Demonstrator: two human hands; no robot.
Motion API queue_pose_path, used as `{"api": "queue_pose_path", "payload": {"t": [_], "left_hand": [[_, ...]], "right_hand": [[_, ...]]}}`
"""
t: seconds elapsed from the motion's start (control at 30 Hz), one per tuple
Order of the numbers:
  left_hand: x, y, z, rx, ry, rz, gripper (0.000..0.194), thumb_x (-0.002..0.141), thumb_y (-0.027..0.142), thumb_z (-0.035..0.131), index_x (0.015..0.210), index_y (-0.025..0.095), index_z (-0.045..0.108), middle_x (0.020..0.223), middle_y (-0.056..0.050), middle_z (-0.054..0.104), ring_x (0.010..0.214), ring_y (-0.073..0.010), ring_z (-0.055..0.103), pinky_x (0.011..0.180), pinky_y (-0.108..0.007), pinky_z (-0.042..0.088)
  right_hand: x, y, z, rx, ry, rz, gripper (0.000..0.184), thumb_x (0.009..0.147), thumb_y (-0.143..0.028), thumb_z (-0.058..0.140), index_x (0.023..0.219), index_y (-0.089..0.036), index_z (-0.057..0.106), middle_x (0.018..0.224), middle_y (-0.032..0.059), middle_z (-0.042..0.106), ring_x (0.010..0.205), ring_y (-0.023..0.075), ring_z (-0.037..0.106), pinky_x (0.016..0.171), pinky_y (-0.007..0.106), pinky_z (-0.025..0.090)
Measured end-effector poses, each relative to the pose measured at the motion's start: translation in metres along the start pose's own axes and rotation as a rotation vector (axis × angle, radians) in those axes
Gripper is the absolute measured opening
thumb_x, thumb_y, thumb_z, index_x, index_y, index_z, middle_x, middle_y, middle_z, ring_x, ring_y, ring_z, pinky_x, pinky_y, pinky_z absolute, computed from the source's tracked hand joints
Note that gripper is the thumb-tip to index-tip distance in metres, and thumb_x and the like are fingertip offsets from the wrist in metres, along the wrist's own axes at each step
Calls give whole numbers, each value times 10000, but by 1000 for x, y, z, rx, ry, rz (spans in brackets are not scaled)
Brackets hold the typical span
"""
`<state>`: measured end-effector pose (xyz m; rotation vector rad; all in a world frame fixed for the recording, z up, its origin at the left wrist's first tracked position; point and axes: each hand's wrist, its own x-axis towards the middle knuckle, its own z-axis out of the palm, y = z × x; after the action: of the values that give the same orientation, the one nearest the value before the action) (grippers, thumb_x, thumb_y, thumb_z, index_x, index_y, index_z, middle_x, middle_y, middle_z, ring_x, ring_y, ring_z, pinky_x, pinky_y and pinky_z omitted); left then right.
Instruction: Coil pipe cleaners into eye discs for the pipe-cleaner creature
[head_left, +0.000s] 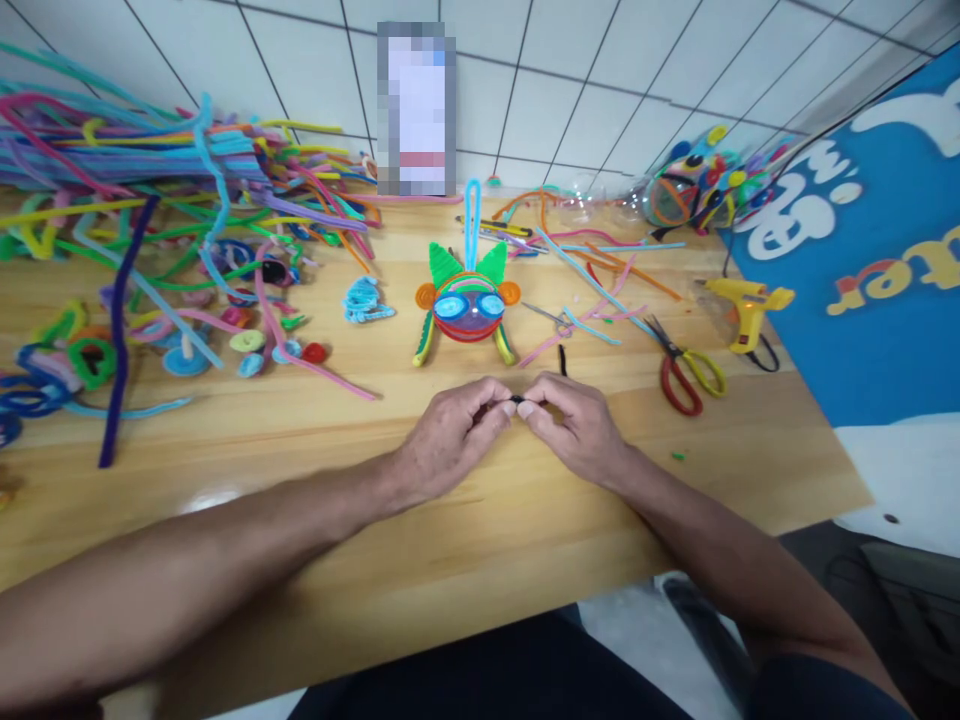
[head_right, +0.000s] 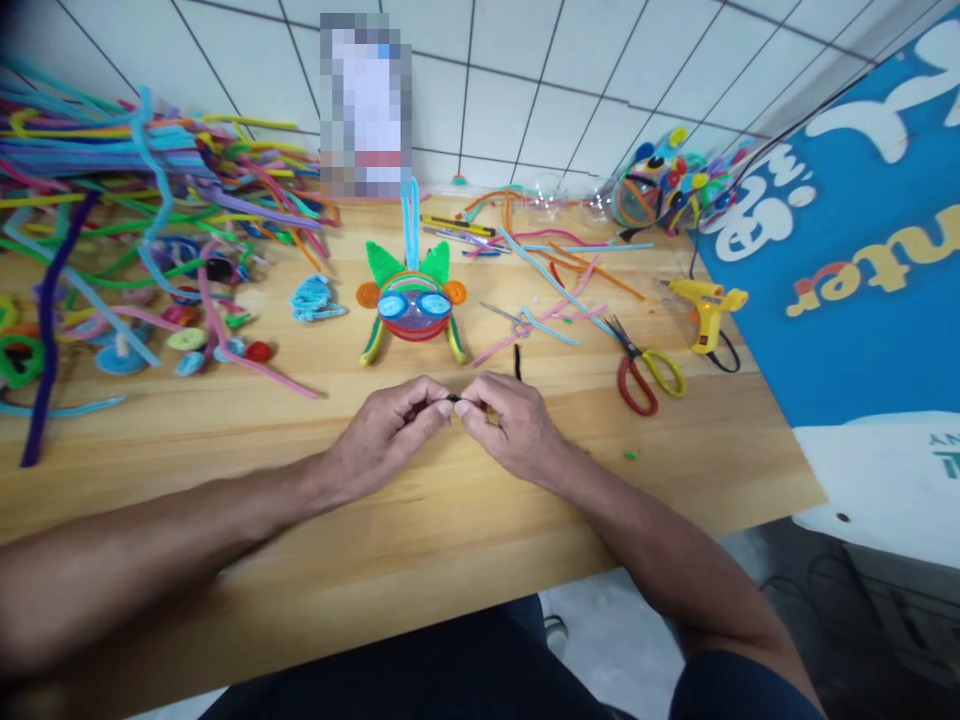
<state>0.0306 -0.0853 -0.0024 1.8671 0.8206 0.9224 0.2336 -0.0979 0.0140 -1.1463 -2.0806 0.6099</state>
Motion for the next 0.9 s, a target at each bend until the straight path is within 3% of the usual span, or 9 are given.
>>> {"api": "queue_pose_path", "payload": {"t": [0.33,0.67,0.9], "left_hand": [[0,2,1,-45,24,-49,160,987,226,527,846,173,582,672,47,523,604,-93,453,595,-229,381],[-1,2,2,0,45,-4,140,985,175,540,867,156,615,679,49,526,615,-85,458,604,-217,375],[-2,1,3,53,76,119,115,965,108,546,885,158,611,710,39,569,618,-83,491,597,-205,387]], "right_hand": [[2,3,1,212,-22,216,109,909,-240,629,812,-206,590,709,-39,581,642,113,537,618,251,430],[-1,4,0,282,62,185,47,916,-235,653,954,-210,643,790,-11,640,709,129,597,671,263,500],[-1,2,1,258,53,106,76,898,-199,663,969,-221,646,821,-8,662,743,133,624,697,273,521]]}}
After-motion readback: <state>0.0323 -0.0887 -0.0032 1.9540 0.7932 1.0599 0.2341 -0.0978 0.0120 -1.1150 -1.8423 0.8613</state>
